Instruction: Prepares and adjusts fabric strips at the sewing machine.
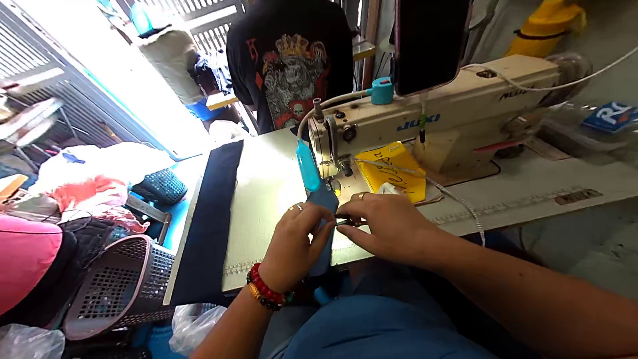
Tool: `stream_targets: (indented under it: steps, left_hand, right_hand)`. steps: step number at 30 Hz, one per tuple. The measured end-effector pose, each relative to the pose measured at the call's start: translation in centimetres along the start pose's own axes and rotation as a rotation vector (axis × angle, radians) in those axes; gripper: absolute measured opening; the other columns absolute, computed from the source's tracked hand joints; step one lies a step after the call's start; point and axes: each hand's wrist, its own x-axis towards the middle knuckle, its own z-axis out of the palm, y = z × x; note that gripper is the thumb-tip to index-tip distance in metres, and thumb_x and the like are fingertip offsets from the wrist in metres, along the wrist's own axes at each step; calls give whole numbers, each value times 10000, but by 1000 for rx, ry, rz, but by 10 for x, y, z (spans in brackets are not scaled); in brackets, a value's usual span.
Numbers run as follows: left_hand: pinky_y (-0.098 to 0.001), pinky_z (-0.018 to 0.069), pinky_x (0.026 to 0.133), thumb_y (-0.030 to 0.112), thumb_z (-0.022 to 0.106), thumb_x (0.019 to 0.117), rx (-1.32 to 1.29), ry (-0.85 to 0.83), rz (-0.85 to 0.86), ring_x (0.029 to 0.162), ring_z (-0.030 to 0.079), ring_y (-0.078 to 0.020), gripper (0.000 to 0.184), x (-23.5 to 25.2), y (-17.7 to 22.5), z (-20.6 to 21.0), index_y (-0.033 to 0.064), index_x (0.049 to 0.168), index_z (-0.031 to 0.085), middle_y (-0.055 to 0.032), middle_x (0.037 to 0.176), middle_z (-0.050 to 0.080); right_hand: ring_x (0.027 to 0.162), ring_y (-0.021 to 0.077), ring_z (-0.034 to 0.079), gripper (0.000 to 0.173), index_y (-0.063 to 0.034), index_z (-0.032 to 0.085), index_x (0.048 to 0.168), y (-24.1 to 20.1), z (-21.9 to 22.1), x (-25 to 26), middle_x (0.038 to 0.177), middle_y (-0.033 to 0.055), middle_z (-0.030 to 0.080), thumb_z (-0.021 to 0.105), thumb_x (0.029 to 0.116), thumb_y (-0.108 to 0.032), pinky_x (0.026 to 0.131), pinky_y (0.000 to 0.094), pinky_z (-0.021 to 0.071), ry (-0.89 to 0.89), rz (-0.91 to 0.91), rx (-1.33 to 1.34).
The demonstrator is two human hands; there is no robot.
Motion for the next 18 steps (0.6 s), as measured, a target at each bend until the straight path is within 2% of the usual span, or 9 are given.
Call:
stream_targets:
  steps: [3, 7, 11, 14, 18]
  left_hand:
    - [-268, 450, 702, 213, 605, 1008, 67, 6, 43, 706, 539, -102, 169, -2, 1, 2, 84, 1001, 714, -1, 750, 597]
    - [-261, 444, 697, 217, 615, 1004, 72, 23, 66, 701, 532, -97, 165, -5, -2, 4, 85, 994, 713, 0, 756, 591]
    - [-256, 441, 701, 215, 594, 1014, 52, 27, 51, 701, 532, -91, 179, -7, -7, 3, 76, 1001, 706, 0, 752, 596]
    - [-230, 487, 681, 207, 580, 1016, -61, 24, -88, 702, 564, -58, 207, -8, -23, 1, 39, 1013, 700, -4, 774, 620]
    - [-227, 479, 654, 171, 603, 1002, -240, 40, -428, 708, 553, -46, 114, -11, -43, 9, 68, 998, 651, 12, 815, 592]
  right_hand:
    - [885, 242, 688, 293, -117, 750, 1110, -3, 1, 2, 947, 83, 707, 592, 1006, -340, 749, 462, 537, -12, 9, 25]
    - [828, 218, 687, 274, -124, 766, 1025, 0, 8, 1, 892, 70, 711, 575, 1008, -320, 707, 439, 528, 9, -28, 24]
    - [865, 238, 702, 288, -123, 766, 1039, 8, 12, 0, 930, 79, 726, 561, 1028, -326, 734, 468, 544, -27, -26, 19]
    - [855, 303, 711, 237, -104, 763, 1085, 35, 11, 1, 949, 117, 727, 628, 1014, -285, 722, 555, 556, 39, 110, 10]
    - [864, 434, 692, 234, -29, 738, 1075, 92, 17, 1, 969, 221, 701, 685, 985, -239, 701, 664, 532, 177, 317, -148]
